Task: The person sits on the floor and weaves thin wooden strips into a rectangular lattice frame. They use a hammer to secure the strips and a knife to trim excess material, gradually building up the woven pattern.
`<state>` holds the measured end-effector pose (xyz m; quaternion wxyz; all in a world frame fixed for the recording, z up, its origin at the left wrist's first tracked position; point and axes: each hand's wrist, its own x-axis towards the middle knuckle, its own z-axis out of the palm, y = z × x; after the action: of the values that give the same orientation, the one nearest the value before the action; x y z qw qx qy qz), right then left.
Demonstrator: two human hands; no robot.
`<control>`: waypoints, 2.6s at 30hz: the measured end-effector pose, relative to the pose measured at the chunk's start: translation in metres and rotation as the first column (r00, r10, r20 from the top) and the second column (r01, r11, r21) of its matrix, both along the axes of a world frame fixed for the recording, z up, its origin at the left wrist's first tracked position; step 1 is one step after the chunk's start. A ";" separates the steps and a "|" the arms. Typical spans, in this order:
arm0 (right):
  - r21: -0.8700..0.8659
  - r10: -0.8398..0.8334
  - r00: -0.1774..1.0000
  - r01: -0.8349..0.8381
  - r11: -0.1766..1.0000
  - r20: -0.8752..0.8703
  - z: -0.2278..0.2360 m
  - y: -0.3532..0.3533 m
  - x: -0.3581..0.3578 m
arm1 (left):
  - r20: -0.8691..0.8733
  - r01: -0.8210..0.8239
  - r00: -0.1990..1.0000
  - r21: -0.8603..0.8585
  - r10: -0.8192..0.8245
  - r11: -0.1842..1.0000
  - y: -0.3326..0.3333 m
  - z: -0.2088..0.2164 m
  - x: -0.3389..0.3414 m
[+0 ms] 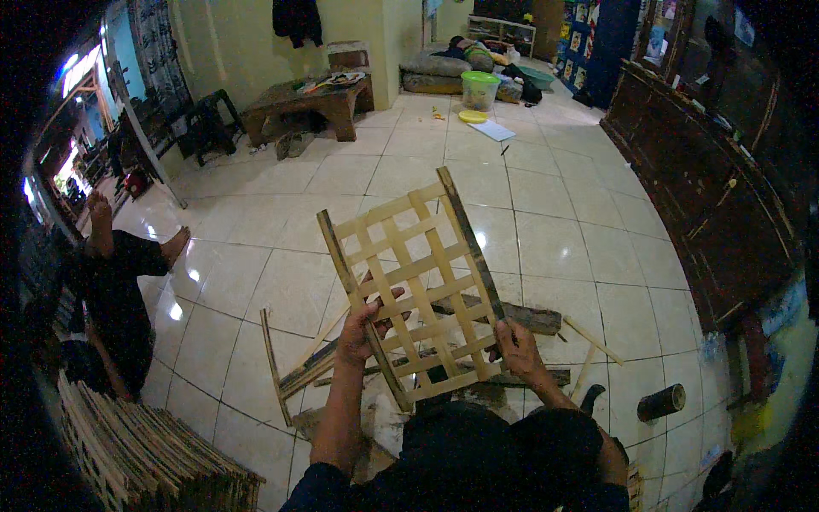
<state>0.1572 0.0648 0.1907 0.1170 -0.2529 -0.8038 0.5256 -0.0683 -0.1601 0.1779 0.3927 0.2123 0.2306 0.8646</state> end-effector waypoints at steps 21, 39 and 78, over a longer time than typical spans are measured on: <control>0.037 -0.173 0.969 0.182 0.983 -0.174 -0.056 0.002 -0.002 | -0.160 -0.009 0.987 -0.207 -0.025 0.978 0.007 0.017 0.001; -0.010 -0.297 0.916 0.306 0.952 -0.270 -0.067 -0.010 -0.006 | -0.073 -0.030 0.997 -0.176 0.017 0.984 -0.004 -0.007 -0.004; 0.316 0.376 0.837 -0.260 0.913 -0.398 0.075 -0.067 -0.043 | -0.961 -0.554 0.253 -0.051 -0.109 -0.831 -0.740 0.339 0.188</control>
<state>0.1142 -0.0022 0.2662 0.2411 0.0305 -0.8448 0.4767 0.1201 -0.9003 0.5169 -0.3048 -0.2052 0.9144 0.1698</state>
